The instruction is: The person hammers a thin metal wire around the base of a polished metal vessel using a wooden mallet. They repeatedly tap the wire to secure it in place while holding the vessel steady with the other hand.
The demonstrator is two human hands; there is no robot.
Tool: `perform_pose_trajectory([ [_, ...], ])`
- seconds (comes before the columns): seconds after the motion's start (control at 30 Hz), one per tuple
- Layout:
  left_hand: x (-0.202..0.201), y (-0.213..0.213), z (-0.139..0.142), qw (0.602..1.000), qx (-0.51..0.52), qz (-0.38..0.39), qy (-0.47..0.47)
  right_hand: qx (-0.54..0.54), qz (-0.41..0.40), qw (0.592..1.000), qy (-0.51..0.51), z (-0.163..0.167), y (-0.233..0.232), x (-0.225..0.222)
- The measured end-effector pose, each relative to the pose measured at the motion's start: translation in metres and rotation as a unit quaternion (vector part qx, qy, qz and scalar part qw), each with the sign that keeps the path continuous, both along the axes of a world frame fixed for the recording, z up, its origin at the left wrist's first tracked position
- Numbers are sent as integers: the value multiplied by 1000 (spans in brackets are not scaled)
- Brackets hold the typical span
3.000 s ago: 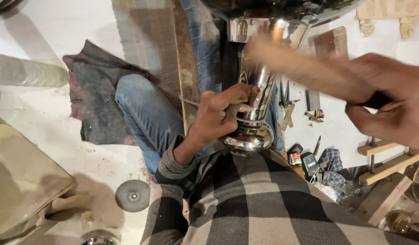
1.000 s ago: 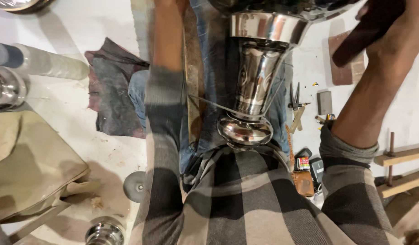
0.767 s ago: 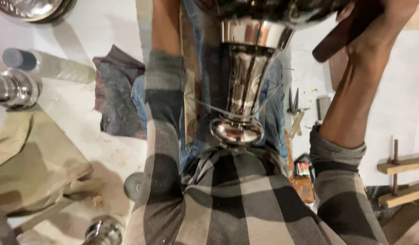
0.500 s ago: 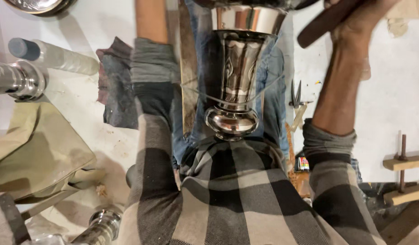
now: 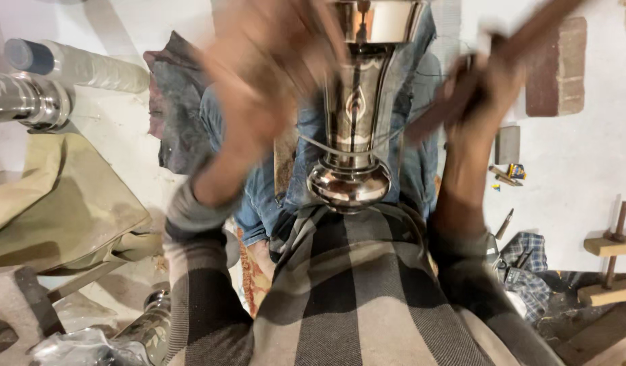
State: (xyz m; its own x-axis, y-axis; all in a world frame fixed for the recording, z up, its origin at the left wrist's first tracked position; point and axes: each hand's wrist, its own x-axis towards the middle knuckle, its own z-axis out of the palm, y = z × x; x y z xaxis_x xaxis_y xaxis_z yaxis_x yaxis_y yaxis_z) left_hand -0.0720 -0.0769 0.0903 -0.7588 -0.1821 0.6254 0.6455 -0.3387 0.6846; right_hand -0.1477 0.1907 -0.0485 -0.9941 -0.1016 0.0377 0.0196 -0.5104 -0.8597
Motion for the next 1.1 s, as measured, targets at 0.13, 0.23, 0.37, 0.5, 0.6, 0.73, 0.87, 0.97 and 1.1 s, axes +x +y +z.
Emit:
perform_pose_trajectory([
  [0.13, 44, 25, -86, 977, -180, 16, -113, 33, 12, 998, 52, -58, 14, 102],
  [0.23, 59, 25, -122, 960, -212, -2, -181, 238, 13, 968, 82, -90, 27, 127],
  [0.37, 60, 25, -102, 940, -293, 11, -174, 224, 21, 971, 79, -89, 52, 118],
  [0.5, 60, 25, -86, 901, -410, 29, -139, 397, 56, 899, 176, -60, 67, 114],
  [0.6, 58, 25, -96, 904, -420, 52, -53, 431, 48, 883, 179, -41, 71, 115],
  [0.73, 51, 20, -101, 861, -494, -28, -116, 445, 52, 870, 207, -25, 88, 111],
  [0.87, 47, 14, -89, 831, -536, -59, -139, 400, 67, 883, 235, -8, 116, 102],
  [0.97, 45, 11, -88, 842, -519, -65, -134, 434, 112, 860, 246, 22, 131, 101],
  [1.1, 50, 20, -100, 852, -505, -19, -134, 452, 153, 851, 219, 67, 118, 83],
])
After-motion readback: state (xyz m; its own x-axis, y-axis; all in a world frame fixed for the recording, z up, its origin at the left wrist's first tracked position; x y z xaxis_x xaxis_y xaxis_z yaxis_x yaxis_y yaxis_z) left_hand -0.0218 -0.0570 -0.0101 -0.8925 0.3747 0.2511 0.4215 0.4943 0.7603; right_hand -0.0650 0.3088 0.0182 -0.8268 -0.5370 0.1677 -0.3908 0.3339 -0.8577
